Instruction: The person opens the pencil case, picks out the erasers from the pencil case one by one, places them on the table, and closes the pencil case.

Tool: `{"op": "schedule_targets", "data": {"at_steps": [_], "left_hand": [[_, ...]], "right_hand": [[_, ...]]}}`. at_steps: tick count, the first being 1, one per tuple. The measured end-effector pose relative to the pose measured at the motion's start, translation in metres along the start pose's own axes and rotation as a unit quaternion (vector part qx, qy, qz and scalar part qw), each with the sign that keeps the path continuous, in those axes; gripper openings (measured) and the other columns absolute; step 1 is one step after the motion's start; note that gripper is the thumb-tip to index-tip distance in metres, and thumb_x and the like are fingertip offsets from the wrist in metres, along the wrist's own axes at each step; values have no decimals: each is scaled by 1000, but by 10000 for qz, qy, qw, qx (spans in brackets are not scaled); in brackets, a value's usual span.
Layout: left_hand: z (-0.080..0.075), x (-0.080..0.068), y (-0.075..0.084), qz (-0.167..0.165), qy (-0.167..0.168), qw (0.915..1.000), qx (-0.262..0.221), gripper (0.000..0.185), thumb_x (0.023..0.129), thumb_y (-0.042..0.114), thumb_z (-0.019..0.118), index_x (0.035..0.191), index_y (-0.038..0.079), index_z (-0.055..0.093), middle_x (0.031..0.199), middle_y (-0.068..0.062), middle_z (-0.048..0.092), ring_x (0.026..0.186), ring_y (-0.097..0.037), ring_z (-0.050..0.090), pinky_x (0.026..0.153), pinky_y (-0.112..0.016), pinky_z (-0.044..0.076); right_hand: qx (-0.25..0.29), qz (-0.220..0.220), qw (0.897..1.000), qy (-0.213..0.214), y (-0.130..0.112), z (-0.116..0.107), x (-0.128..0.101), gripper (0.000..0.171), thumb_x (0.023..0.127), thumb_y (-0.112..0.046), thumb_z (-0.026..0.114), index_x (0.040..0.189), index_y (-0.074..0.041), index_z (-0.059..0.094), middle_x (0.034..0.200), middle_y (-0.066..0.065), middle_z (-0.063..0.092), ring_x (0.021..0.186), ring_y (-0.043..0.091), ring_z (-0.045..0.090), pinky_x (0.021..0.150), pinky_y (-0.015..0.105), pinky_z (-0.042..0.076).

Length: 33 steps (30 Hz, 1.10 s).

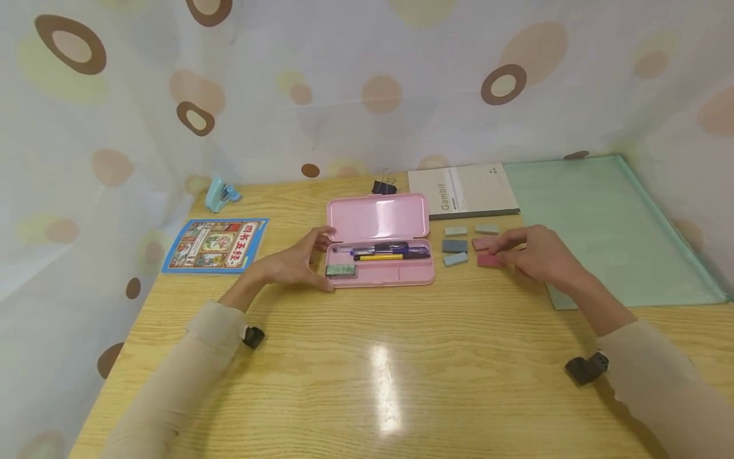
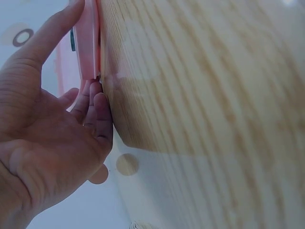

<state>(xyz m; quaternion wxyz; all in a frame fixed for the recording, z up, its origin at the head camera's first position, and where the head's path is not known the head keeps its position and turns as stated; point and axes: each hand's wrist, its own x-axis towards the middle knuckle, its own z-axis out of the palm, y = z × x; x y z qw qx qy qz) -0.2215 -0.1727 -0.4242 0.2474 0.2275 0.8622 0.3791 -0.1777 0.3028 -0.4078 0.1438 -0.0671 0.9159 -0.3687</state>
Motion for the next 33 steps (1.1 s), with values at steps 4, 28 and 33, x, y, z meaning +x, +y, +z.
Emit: {"op": "schedule_targets", "data": {"at_steps": [4,28,33], "left_hand": [[0,-1,1,46,12,10000,-18,116,74,24,96,161,14,19,150,-12,40,140,-27,40,122,-40,32],[-1,-1,2,22,-18,10000,-40,115,75,24,95,161,14,19,151,-13,39,140,-28,39,122,-42,32],[0,-2,3,44,-3,10000,-64,114,75,22,94,160,13,19,151,-14,39,140,-29,39,122,-42,32]], "right_hand": [[12,-2,10000,-48,3,0,2,22,104,-17,64,119,-3,71,64,5,53,46,15,41,46,32,38],[1063,-547,9921,-381,-25,16,20,31,101,-24,70,125,-3,71,92,13,68,55,19,52,45,33,43],[1295,-722,9850,-886,-54,41,31,32,99,-22,72,126,-5,71,98,18,67,55,16,51,44,29,41]]}}
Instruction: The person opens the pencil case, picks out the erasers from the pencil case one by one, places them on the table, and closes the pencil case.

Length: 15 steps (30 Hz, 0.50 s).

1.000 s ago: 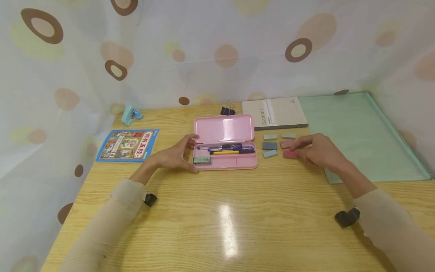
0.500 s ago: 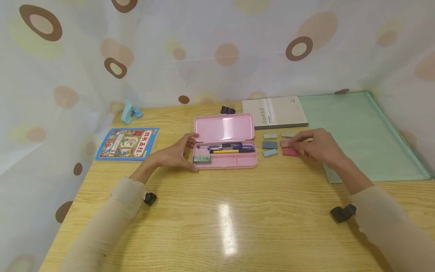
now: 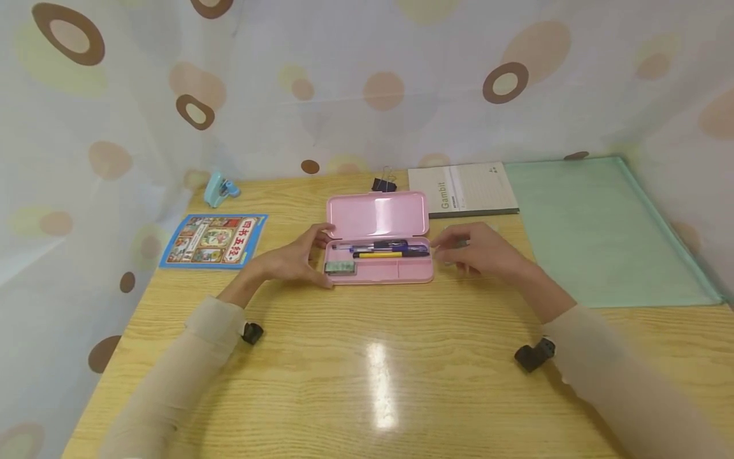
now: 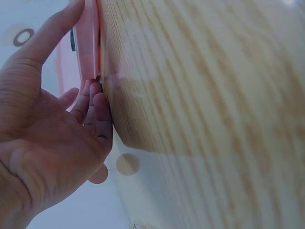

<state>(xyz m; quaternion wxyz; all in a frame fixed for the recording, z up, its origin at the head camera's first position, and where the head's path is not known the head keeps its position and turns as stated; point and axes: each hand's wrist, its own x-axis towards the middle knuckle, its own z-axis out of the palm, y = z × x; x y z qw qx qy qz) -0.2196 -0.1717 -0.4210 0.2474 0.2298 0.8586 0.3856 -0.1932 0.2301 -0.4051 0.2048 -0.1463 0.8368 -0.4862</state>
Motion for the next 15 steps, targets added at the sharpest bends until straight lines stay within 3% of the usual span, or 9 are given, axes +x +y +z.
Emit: {"op": "schedule_targets", "data": {"at_steps": [8,15], "left_hand": [[0,1,0,-10,-21,10000,6,115,75,23,95,160,13,19,150,-13,40,140,-28,40,122,-42,32],[0,0,1,-20,-10,10000,1,114,75,22,95,160,13,20,150,-13,40,140,-28,40,122,-42,32]], "right_hand": [[155,-293,9974,-642,-26,51,34,30,98,-16,72,127,-7,71,113,15,69,53,14,49,44,26,39],[88,-533,9955,-773,-45,85,55,31,99,-13,69,130,-9,69,124,12,68,50,13,47,44,24,40]]}}
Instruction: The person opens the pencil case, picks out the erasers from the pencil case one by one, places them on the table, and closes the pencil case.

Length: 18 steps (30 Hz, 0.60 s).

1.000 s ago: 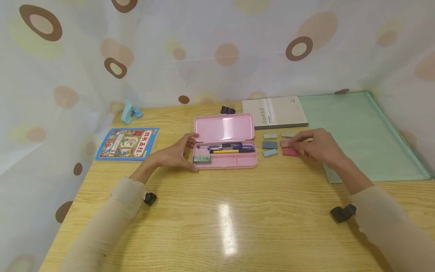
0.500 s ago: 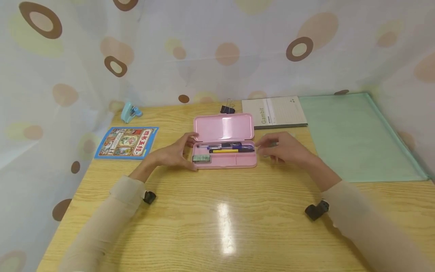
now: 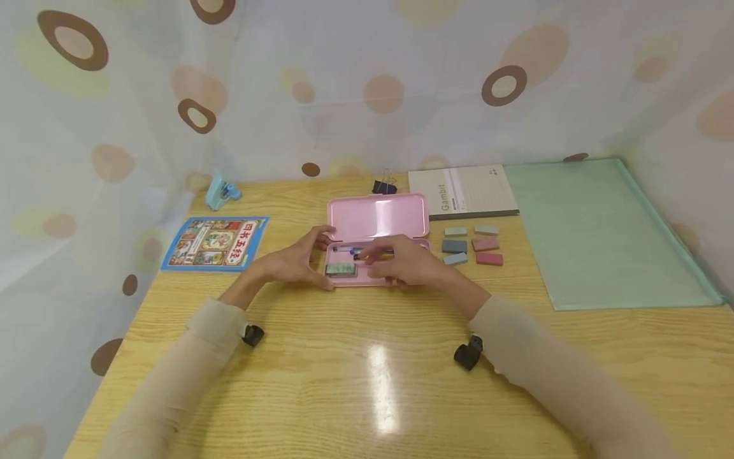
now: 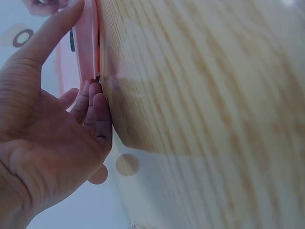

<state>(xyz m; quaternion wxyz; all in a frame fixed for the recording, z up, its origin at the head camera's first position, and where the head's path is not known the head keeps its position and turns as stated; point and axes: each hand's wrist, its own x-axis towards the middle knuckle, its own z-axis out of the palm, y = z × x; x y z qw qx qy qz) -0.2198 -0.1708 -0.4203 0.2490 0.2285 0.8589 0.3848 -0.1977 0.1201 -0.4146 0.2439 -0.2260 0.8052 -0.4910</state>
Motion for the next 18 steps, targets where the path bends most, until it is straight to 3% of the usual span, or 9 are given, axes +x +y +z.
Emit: {"op": "schedule_targets", "data": {"at_steps": [5,9,15,18], "left_hand": [[0,1,-1,94,-5,10000,-28,115,74,21,95,160,12,19,151,-15,40,141,-30,40,123,-43,32],[0,1,-2,119,-15,9999,-32,115,74,21,95,160,11,18,151,-15,40,141,-30,40,122,-43,32],[0,1,-1,79,-39,10000,-46,116,74,22,95,161,13,18,151,-14,40,141,-29,40,122,-42,33],[0,2,-2,49,-54,10000,-30,116,75,22,95,161,13,17,152,-13,39,142,-28,40,122,-42,32]], "right_hand": [[15,-34,10000,-19,-9,14,15,37,99,-10,69,135,-7,66,129,16,66,49,13,48,45,24,42],[-234,-107,9996,87,-13,24,26,36,94,-5,69,130,-7,69,127,18,66,50,13,49,47,24,43],[-1142,-143,9921,491,-19,35,37,27,83,1,74,108,-9,77,104,8,71,85,18,59,73,30,50],[-1263,-54,9902,593,-22,37,38,26,80,2,75,104,-9,77,100,6,71,94,22,61,84,35,52]]}}
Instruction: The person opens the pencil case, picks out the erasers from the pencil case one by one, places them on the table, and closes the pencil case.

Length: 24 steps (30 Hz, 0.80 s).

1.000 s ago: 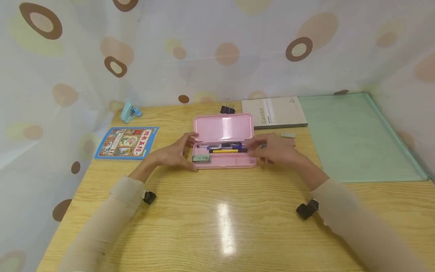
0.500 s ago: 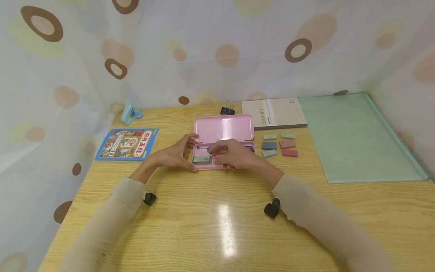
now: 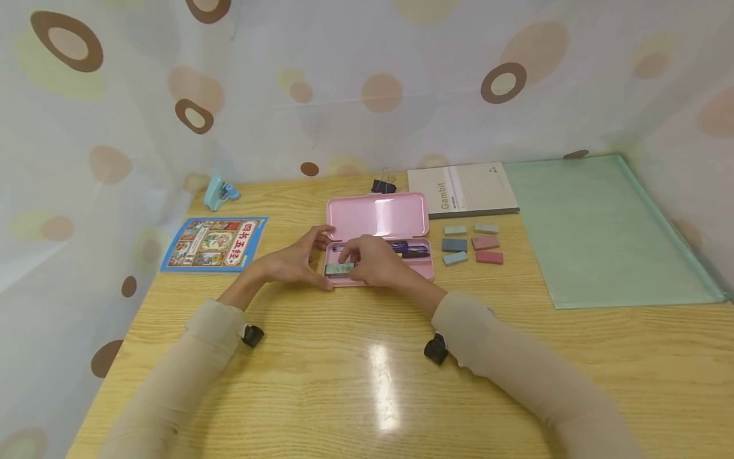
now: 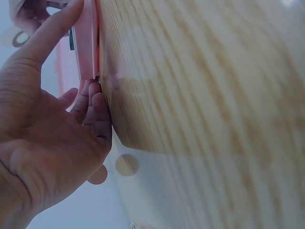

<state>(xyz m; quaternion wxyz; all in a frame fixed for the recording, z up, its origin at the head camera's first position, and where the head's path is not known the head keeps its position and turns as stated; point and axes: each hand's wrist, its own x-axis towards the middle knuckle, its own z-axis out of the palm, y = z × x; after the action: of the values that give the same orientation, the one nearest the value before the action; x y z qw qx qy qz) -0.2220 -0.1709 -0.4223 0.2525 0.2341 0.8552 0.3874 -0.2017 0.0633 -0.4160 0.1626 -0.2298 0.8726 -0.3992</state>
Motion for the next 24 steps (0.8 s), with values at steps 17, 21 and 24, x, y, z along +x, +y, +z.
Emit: {"op": "schedule_targets", "data": {"at_steps": [17,21,24], "left_hand": [[-1,0,-1,-46,35,10000,-29,117,74,22,95,161,14,18,151,-14,39,140,-29,39,123,-43,31],[-1,-1,0,-46,45,10000,-23,117,74,22,96,161,14,18,151,-14,39,140,-29,39,123,-43,31],[0,0,-1,-59,39,10000,-23,117,74,22,95,161,14,18,151,-14,39,140,-29,39,123,-42,31]], "right_hand": [[506,371,9973,375,26,-46,-38,25,82,-5,76,107,-10,77,105,8,71,82,22,55,70,31,47],[430,522,9964,513,39,-63,-54,23,85,-7,78,108,-9,77,109,12,68,81,23,52,61,27,43],[293,622,9956,629,50,-76,-68,25,86,-8,77,111,-10,77,113,12,68,82,20,53,58,25,43]]}}
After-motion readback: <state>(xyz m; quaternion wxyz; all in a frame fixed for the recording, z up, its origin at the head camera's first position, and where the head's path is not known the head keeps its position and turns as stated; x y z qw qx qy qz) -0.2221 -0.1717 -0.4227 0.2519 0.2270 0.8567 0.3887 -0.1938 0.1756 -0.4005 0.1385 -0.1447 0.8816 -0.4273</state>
